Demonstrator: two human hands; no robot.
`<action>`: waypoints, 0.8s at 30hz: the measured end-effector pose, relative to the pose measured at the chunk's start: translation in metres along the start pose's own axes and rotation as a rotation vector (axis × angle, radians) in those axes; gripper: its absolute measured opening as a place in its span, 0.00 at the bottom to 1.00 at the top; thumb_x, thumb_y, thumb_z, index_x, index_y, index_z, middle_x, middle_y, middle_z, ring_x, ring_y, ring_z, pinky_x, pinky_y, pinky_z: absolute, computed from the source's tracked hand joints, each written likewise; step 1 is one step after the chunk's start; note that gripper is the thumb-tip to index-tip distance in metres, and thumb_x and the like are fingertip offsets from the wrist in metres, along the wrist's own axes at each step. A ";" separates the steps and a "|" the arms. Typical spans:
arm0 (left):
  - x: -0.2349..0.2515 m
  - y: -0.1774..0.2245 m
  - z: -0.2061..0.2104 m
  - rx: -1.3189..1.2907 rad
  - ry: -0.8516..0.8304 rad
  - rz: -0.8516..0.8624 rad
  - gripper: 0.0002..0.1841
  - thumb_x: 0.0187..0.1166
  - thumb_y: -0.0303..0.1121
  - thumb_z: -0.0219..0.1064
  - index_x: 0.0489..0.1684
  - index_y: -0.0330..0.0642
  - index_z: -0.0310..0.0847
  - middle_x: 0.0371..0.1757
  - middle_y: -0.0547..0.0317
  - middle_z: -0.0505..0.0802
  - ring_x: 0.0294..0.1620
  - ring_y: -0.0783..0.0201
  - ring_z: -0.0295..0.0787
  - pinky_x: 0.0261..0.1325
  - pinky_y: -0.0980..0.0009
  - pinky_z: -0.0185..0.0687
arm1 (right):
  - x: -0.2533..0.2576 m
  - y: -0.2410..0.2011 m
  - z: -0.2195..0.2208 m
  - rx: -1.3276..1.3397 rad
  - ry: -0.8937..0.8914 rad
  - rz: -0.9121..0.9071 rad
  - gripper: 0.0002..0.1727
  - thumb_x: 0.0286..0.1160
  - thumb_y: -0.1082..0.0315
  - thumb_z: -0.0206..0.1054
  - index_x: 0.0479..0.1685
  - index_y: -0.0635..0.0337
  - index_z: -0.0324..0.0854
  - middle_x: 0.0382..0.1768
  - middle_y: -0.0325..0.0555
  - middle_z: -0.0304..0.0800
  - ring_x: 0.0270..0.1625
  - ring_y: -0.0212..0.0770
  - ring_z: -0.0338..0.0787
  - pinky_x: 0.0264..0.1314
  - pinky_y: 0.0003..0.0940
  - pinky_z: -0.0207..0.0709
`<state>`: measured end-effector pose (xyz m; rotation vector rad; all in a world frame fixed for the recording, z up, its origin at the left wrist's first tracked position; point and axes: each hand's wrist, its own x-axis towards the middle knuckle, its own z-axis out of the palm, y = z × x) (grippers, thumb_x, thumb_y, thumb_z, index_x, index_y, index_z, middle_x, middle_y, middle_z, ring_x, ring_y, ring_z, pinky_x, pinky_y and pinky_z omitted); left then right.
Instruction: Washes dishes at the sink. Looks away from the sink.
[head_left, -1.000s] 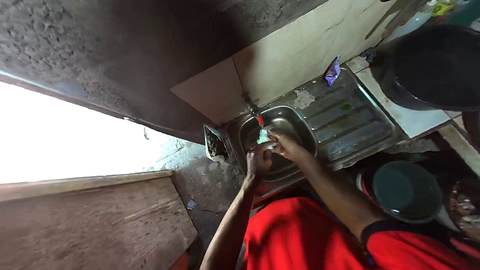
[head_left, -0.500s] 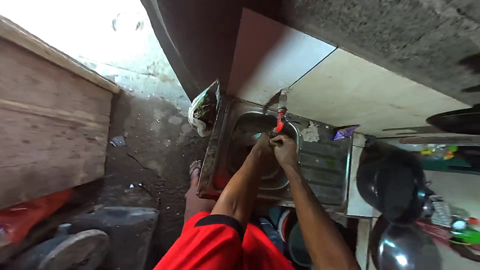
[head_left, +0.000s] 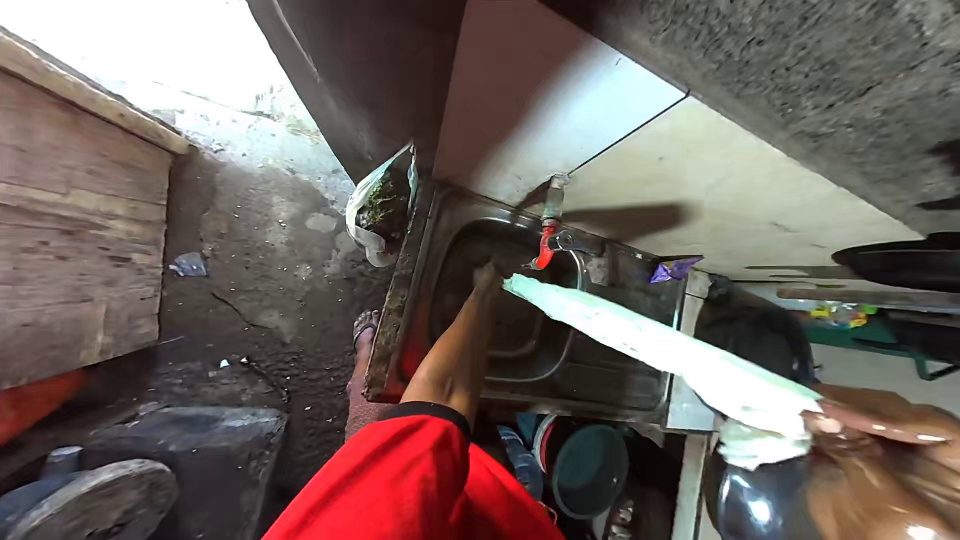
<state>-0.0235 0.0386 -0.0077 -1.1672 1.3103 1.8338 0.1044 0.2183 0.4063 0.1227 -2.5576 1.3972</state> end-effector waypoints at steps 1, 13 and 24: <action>-0.001 -0.006 -0.011 0.032 -0.056 0.007 0.22 0.89 0.41 0.59 0.66 0.29 0.78 0.57 0.35 0.88 0.53 0.45 0.86 0.55 0.46 0.83 | 0.003 -0.001 0.003 0.037 -0.009 -0.020 0.11 0.73 0.73 0.75 0.46 0.43 0.92 0.47 0.26 0.95 0.51 0.27 0.93 0.54 0.20 0.88; -0.100 -0.001 -0.029 -0.305 -0.530 0.197 0.20 0.94 0.41 0.46 0.61 0.39 0.81 0.45 0.55 0.92 0.44 0.65 0.89 0.51 0.63 0.87 | -0.011 0.127 0.194 0.281 0.003 0.159 0.08 0.65 0.84 0.71 0.40 0.67 0.89 0.45 0.49 0.94 0.45 0.38 0.94 0.50 0.34 0.91; -0.098 0.019 -0.057 -0.198 -0.422 0.014 0.24 0.95 0.47 0.38 0.49 0.42 0.79 0.28 0.57 0.86 0.24 0.64 0.82 0.26 0.68 0.80 | 0.020 0.234 0.286 0.672 -0.099 0.975 0.24 0.94 0.51 0.46 0.71 0.53 0.78 0.52 0.43 0.92 0.50 0.36 0.90 0.52 0.38 0.86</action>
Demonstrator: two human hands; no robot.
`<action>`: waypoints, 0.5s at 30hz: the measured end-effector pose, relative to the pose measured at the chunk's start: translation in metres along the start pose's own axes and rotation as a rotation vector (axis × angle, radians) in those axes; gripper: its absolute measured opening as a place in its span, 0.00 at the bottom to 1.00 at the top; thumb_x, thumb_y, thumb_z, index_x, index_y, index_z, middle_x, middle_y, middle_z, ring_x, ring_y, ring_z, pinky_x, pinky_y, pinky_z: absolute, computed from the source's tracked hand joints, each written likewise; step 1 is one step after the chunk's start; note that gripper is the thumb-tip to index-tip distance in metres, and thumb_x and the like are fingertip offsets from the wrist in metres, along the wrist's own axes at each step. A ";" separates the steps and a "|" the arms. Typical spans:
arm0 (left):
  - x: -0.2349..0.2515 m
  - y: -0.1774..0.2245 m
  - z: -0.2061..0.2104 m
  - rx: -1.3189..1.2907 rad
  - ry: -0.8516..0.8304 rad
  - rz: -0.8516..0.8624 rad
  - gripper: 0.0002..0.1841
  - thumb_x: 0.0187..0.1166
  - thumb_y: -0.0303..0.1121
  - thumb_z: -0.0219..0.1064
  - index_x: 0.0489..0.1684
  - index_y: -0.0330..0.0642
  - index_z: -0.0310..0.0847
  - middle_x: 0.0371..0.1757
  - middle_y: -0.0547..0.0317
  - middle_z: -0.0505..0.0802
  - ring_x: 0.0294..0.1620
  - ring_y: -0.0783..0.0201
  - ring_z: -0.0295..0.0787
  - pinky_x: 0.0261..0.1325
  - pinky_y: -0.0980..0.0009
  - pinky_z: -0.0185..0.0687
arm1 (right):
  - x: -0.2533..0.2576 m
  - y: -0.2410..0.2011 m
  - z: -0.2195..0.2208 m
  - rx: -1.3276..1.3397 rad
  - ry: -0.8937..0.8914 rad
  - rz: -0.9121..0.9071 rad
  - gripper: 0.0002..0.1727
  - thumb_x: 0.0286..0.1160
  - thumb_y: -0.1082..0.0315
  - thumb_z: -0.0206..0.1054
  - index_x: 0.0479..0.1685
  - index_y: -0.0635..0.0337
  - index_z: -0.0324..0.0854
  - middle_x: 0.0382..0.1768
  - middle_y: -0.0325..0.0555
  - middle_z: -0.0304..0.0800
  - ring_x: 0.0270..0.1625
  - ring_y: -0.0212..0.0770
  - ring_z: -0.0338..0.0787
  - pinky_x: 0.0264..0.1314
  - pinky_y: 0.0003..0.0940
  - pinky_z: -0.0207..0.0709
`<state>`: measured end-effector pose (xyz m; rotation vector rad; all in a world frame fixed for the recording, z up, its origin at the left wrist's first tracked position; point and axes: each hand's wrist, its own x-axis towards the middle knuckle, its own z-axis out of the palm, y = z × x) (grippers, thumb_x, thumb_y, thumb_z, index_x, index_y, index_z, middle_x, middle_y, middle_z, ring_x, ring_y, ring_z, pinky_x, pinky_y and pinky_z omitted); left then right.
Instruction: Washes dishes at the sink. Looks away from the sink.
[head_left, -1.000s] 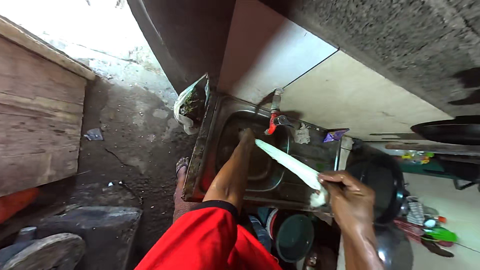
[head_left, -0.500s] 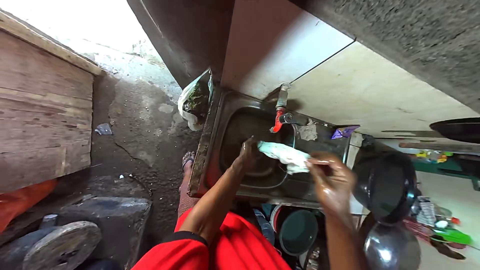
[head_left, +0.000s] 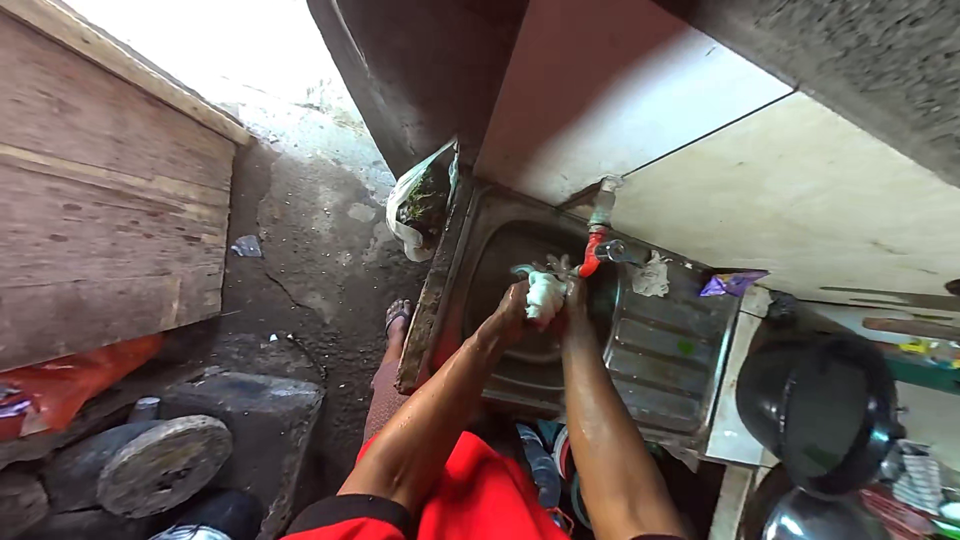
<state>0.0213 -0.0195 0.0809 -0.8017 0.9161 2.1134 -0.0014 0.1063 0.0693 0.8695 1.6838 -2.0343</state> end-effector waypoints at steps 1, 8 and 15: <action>0.001 0.001 -0.001 -0.015 0.062 0.019 0.25 0.95 0.50 0.37 0.52 0.43 0.79 0.30 0.56 0.87 0.27 0.63 0.83 0.29 0.66 0.81 | 0.003 -0.003 0.008 -0.106 -0.005 -0.004 0.21 0.92 0.56 0.52 0.71 0.55 0.80 0.51 0.43 0.92 0.48 0.35 0.90 0.50 0.36 0.86; 0.037 0.005 0.004 -0.435 0.063 0.118 0.34 0.88 0.65 0.39 0.54 0.46 0.81 0.38 0.54 0.90 0.37 0.59 0.88 0.41 0.59 0.87 | 0.003 0.011 0.028 -0.301 0.335 -0.479 0.16 0.82 0.67 0.68 0.65 0.61 0.84 0.55 0.48 0.92 0.54 0.39 0.92 0.60 0.41 0.88; 0.069 -0.016 -0.021 -0.130 -0.188 0.293 0.20 0.93 0.37 0.42 0.70 0.46 0.78 0.46 0.64 0.91 0.42 0.76 0.87 0.49 0.75 0.86 | -0.032 0.021 0.027 -0.914 0.204 -0.665 0.30 0.70 0.63 0.74 0.74 0.65 0.79 0.62 0.56 0.90 0.64 0.47 0.90 0.71 0.46 0.83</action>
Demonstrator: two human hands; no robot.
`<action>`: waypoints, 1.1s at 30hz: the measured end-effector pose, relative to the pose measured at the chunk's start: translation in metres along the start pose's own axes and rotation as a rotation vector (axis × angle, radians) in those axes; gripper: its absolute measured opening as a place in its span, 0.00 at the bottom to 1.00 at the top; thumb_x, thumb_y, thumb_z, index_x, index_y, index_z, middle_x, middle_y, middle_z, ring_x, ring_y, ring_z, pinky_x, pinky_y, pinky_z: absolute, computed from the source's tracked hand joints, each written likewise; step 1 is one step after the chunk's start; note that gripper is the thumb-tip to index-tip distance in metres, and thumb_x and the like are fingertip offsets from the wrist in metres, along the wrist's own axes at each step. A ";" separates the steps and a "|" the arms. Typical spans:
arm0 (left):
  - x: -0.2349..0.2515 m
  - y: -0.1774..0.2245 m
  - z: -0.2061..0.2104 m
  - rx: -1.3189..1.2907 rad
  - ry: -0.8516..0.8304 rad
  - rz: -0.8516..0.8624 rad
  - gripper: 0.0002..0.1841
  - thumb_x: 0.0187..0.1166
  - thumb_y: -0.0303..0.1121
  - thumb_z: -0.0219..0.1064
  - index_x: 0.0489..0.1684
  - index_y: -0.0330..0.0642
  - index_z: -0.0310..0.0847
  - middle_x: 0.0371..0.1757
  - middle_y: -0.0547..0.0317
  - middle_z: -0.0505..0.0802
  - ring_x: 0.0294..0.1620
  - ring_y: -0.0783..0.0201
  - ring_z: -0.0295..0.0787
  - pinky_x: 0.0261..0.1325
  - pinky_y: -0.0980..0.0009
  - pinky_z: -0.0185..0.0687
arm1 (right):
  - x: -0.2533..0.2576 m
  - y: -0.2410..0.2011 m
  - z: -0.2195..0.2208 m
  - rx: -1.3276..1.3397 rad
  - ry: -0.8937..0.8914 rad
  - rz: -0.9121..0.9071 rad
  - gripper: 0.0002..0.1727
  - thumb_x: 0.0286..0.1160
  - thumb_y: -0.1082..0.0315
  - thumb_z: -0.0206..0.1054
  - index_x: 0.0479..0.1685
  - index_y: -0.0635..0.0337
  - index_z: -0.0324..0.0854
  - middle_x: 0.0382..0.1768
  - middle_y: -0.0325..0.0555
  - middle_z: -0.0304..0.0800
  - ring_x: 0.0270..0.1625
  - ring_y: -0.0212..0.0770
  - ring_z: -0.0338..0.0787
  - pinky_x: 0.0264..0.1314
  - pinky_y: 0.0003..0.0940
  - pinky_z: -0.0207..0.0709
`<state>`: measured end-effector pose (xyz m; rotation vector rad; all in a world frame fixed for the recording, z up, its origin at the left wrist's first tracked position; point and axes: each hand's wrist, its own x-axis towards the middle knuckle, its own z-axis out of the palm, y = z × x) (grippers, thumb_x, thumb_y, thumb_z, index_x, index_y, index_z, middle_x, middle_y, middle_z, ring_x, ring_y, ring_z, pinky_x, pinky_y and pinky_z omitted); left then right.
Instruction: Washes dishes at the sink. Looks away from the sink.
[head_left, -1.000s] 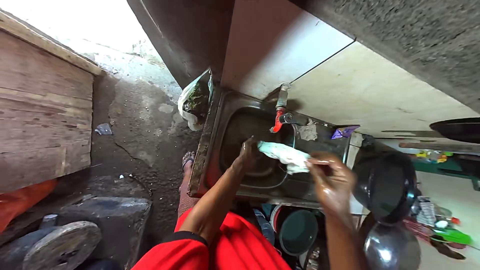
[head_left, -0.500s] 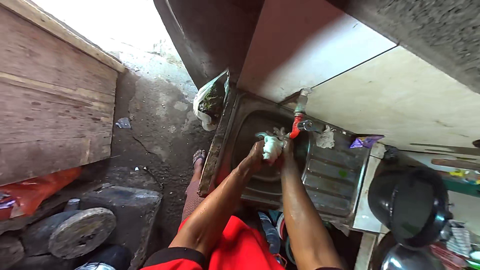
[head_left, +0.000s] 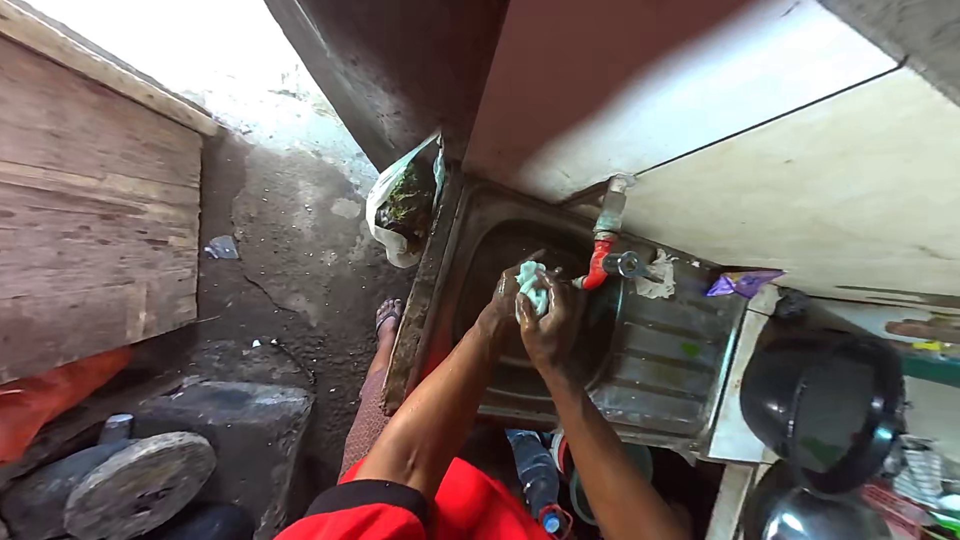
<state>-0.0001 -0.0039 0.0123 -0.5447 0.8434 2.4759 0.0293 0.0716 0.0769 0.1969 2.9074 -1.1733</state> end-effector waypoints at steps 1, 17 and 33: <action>-0.006 0.001 0.012 -0.070 0.042 -0.057 0.20 0.93 0.40 0.41 0.63 0.47 0.80 0.43 0.63 0.91 0.41 0.74 0.87 0.47 0.74 0.86 | 0.008 0.009 0.003 -0.065 0.022 -0.031 0.29 0.72 0.65 0.73 0.74 0.68 0.79 0.65 0.60 0.88 0.66 0.52 0.90 0.72 0.50 0.83; 0.012 -0.005 0.019 -0.380 0.126 -0.029 0.24 0.90 0.56 0.48 0.43 0.50 0.84 0.28 0.64 0.88 0.27 0.72 0.85 0.32 0.73 0.85 | 0.008 0.002 0.009 0.341 0.126 0.018 0.13 0.70 0.62 0.78 0.44 0.61 0.85 0.41 0.43 0.90 0.46 0.36 0.90 0.53 0.35 0.88; -0.004 0.005 0.039 0.040 0.150 -0.031 0.23 0.93 0.46 0.44 0.68 0.49 0.82 0.54 0.61 0.93 0.50 0.68 0.89 0.52 0.66 0.87 | 0.041 -0.004 -0.005 0.091 -0.160 0.338 0.32 0.94 0.53 0.48 0.90 0.64 0.62 0.88 0.57 0.66 0.90 0.48 0.65 0.93 0.49 0.55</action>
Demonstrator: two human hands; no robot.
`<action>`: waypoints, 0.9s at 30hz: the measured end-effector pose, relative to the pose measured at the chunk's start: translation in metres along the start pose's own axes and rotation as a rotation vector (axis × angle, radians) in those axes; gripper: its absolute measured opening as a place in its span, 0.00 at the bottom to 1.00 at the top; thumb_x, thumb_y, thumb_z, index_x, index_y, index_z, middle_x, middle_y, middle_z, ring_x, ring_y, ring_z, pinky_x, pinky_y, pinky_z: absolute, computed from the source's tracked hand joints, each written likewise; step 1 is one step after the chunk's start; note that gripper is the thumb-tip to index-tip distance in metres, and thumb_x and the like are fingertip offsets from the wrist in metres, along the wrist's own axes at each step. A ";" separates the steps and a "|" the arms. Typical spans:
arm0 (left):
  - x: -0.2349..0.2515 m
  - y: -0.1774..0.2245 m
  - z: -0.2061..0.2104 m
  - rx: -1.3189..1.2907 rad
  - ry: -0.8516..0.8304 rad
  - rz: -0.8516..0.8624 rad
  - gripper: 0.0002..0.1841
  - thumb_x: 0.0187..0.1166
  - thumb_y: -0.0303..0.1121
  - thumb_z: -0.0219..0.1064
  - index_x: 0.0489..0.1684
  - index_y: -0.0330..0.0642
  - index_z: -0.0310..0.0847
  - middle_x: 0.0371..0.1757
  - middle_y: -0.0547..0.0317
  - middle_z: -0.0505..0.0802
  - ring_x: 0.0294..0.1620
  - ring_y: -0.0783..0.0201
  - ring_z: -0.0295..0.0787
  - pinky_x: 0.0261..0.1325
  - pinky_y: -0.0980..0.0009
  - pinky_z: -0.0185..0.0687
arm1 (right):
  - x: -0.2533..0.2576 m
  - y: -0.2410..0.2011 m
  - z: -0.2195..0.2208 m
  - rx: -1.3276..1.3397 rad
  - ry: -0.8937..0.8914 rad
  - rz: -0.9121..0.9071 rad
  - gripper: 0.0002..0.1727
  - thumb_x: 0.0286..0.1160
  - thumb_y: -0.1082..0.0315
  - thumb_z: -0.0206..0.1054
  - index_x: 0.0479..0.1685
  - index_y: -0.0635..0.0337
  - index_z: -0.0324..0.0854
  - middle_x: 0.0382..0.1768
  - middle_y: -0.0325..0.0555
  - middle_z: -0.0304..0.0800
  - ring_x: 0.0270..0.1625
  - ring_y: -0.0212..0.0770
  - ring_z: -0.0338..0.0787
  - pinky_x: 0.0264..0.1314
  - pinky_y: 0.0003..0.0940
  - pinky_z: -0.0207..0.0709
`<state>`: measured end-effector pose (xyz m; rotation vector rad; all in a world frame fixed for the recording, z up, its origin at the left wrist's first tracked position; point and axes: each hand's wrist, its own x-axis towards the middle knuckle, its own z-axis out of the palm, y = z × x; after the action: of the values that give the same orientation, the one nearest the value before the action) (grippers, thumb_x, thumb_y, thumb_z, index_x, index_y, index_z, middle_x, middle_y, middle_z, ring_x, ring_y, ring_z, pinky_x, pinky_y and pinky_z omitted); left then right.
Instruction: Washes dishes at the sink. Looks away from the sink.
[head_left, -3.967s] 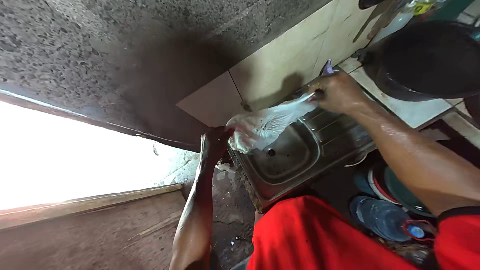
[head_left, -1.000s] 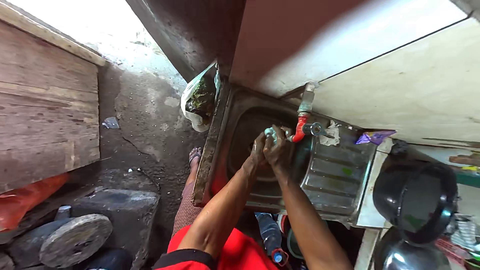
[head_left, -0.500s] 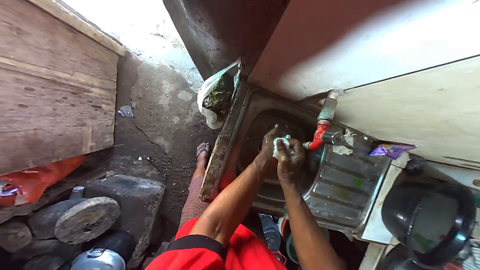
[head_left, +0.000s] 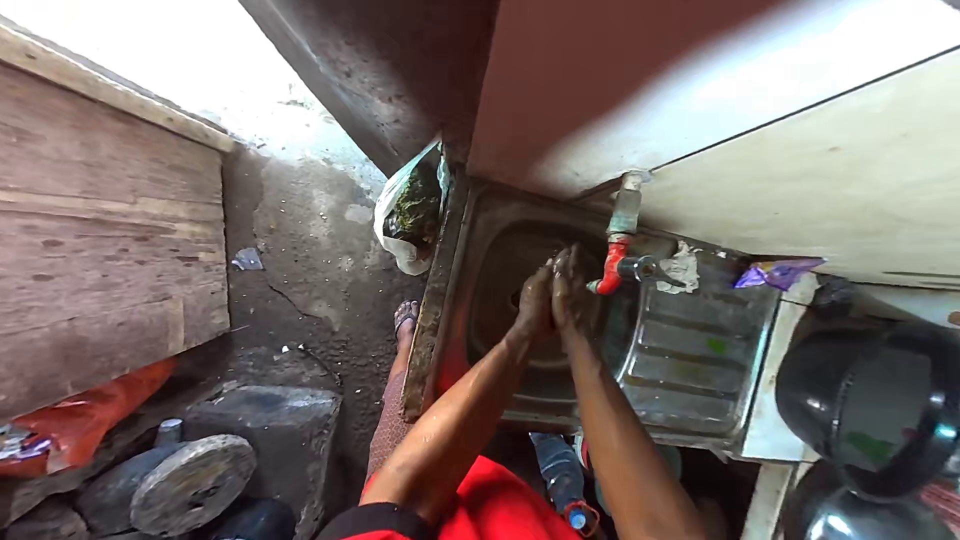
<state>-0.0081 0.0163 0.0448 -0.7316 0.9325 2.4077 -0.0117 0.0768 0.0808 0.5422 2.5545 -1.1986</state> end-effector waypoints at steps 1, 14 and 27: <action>-0.004 -0.001 0.007 -0.005 0.036 -0.026 0.22 0.92 0.48 0.45 0.58 0.47 0.84 0.43 0.60 0.92 0.41 0.67 0.88 0.44 0.66 0.86 | 0.003 -0.003 0.001 0.068 0.071 0.082 0.29 0.94 0.52 0.50 0.83 0.62 0.71 0.78 0.56 0.79 0.80 0.47 0.78 0.84 0.49 0.68; -0.014 -0.005 0.002 0.283 0.079 -0.044 0.21 0.93 0.44 0.46 0.65 0.41 0.80 0.45 0.55 0.90 0.41 0.64 0.87 0.46 0.62 0.85 | -0.010 0.010 0.003 0.335 0.010 0.174 0.22 0.93 0.62 0.49 0.74 0.66 0.76 0.63 0.52 0.87 0.64 0.36 0.85 0.69 0.36 0.79; -0.002 0.029 0.003 0.009 0.037 -0.222 0.20 0.94 0.47 0.44 0.59 0.47 0.80 0.36 0.58 0.89 0.35 0.64 0.86 0.42 0.64 0.84 | 0.031 0.028 0.002 0.181 -0.054 -0.293 0.26 0.90 0.62 0.57 0.82 0.66 0.72 0.78 0.59 0.79 0.80 0.46 0.79 0.86 0.43 0.69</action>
<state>-0.0244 -0.0009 0.0617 -0.8324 0.8288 2.2022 -0.0271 0.0984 0.0489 0.1691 2.5575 -1.5298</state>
